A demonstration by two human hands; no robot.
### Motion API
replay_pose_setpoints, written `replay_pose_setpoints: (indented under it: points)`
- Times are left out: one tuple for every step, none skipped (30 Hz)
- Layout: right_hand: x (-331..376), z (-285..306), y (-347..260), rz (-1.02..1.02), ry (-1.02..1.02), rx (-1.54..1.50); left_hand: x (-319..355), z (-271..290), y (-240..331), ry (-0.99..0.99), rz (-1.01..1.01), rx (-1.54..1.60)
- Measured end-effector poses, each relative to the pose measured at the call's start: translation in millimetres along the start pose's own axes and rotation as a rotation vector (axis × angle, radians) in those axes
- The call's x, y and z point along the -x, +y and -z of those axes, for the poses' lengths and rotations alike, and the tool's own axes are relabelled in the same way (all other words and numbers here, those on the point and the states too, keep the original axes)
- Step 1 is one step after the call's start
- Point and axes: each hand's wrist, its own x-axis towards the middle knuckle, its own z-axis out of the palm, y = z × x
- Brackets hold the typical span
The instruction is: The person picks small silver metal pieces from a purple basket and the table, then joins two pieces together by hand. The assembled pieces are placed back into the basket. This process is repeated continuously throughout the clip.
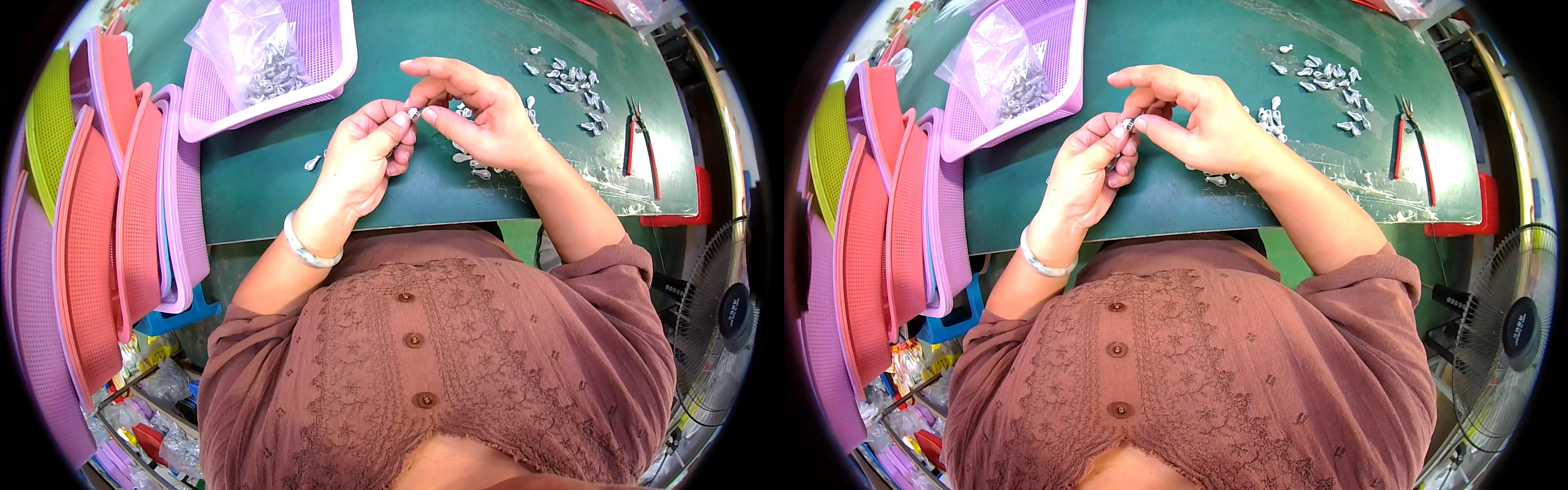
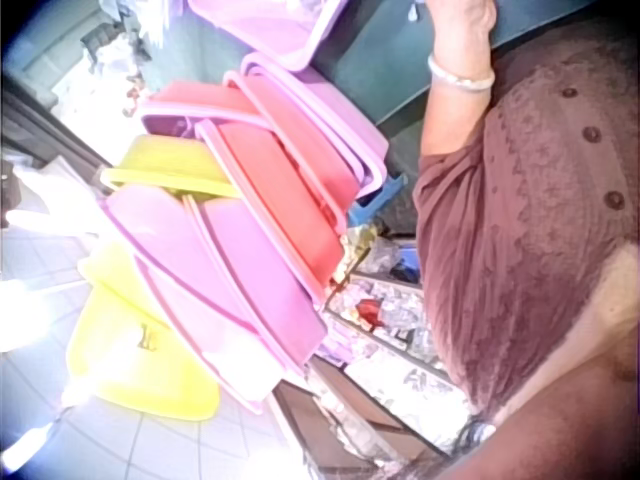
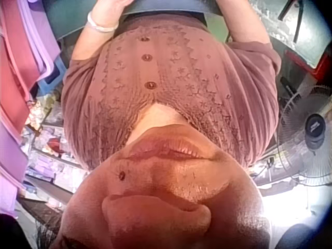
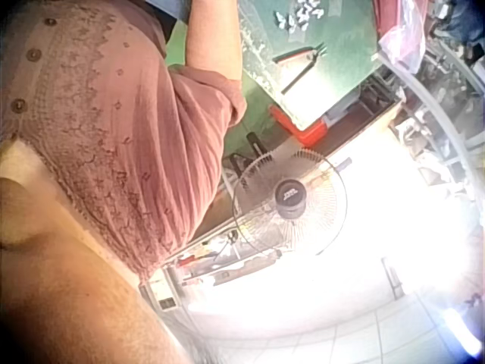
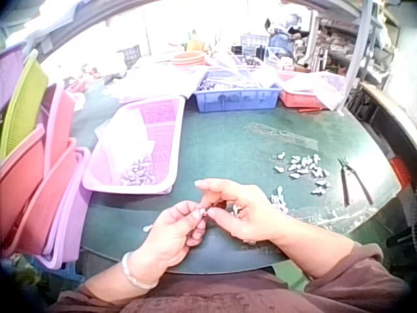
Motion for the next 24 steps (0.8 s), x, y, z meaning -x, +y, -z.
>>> replay_pose_setpoints:
  points:
    - [0.1,-0.1,0.2,-0.006,-0.002,-0.001,0.0,0.2,-0.1,0.000,-0.002,-0.002]
    - [0.3,-0.1,0.5,-0.013,-0.005,-0.001,-0.2,0.5,-0.2,0.002,-0.004,-0.010]
    - [0.5,0.0,0.8,-0.020,-0.007,-0.002,-0.5,0.7,-0.4,0.003,-0.006,-0.019]
    - [0.5,0.1,0.8,-0.023,-0.009,-0.002,-0.7,0.9,-0.5,0.004,-0.008,-0.027]
    - [0.3,0.5,0.8,-0.026,-0.011,-0.003,-0.8,0.7,-0.3,0.009,-0.012,-0.038]
    - [0.1,0.8,0.8,-0.029,-0.013,-0.004,-1.0,0.4,-0.3,0.013,-0.017,-0.048]
    - [-0.1,1.1,0.9,-0.033,-0.017,-0.010,-1.2,0.3,-0.1,0.018,-0.022,-0.058]
    - [-0.1,1.2,1.2,-0.036,-0.021,-0.016,-1.5,0.7,-0.3,0.023,-0.026,-0.071]
    - [-0.2,1.3,1.5,-0.040,-0.025,-0.022,-2.0,1.5,-0.5,0.027,-0.030,-0.084]
    - [-0.2,1.4,2.0,-0.049,-0.029,-0.027,-2.3,2.2,-0.5,0.032,-0.034,-0.096]
    - [-0.1,1.5,2.3,-0.059,-0.034,-0.032,-2.2,2.1,0.3,0.035,-0.030,-0.102]
    - [0.0,1.5,2.5,-0.068,-0.038,-0.037,-2.0,1.7,1.7,0.038,-0.025,-0.109]
    - [0.2,1.3,2.5,-0.086,-0.032,-0.071,-1.9,1.6,2.5,0.041,-0.020,-0.115]
    - [0.3,0.9,2.4,-0.103,-0.027,-0.105,-2.0,2.0,2.6,0.041,-0.018,-0.118]
    - [0.4,0.5,2.1,-0.120,-0.021,-0.139,-2.3,2.4,2.6,0.040,-0.015,-0.122]
    - [0.2,0.0,1.2,-0.145,-0.019,-0.190,-2.5,2.9,2.7,0.039,-0.013,-0.126]
    - [-0.3,-0.4,-0.3,-0.170,-0.017,-0.241,-2.7,3.2,2.8,0.034,-0.007,-0.120]
    - [-0.7,-0.6,-1.5,-0.194,-0.014,-0.292,-2.9,3.5,2.9,0.029,-0.001,-0.114]
    - [-1.0,-0.4,-2.2,-0.210,-0.015,-0.314,-3.1,3.8,3.1,0.024,0.005,-0.108]
    - [-1.2,-0.2,-3.0,-0.226,-0.016,-0.336,-3.2,4.1,3.2,0.015,0.009,-0.103]
    - [-1.3,-0.2,-3.4,-0.242,-0.018,-0.358,-3.3,4.4,3.2,0.006,0.013,-0.099]
    - [-1.4,-0.2,-3.5,-0.251,-0.018,-0.371,-3.4,4.7,3.2,-0.002,0.016,-0.094]
    - [-1.4,-0.2,-3.6,-0.259,-0.018,-0.385,-3.7,5.1,3.2,-0.008,0.015,-0.094]
    - [-1.5,-0.2,-3.8,-0.268,-0.018,-0.398,-4.1,5.5,3.0,-0.015,0.013,-0.093]
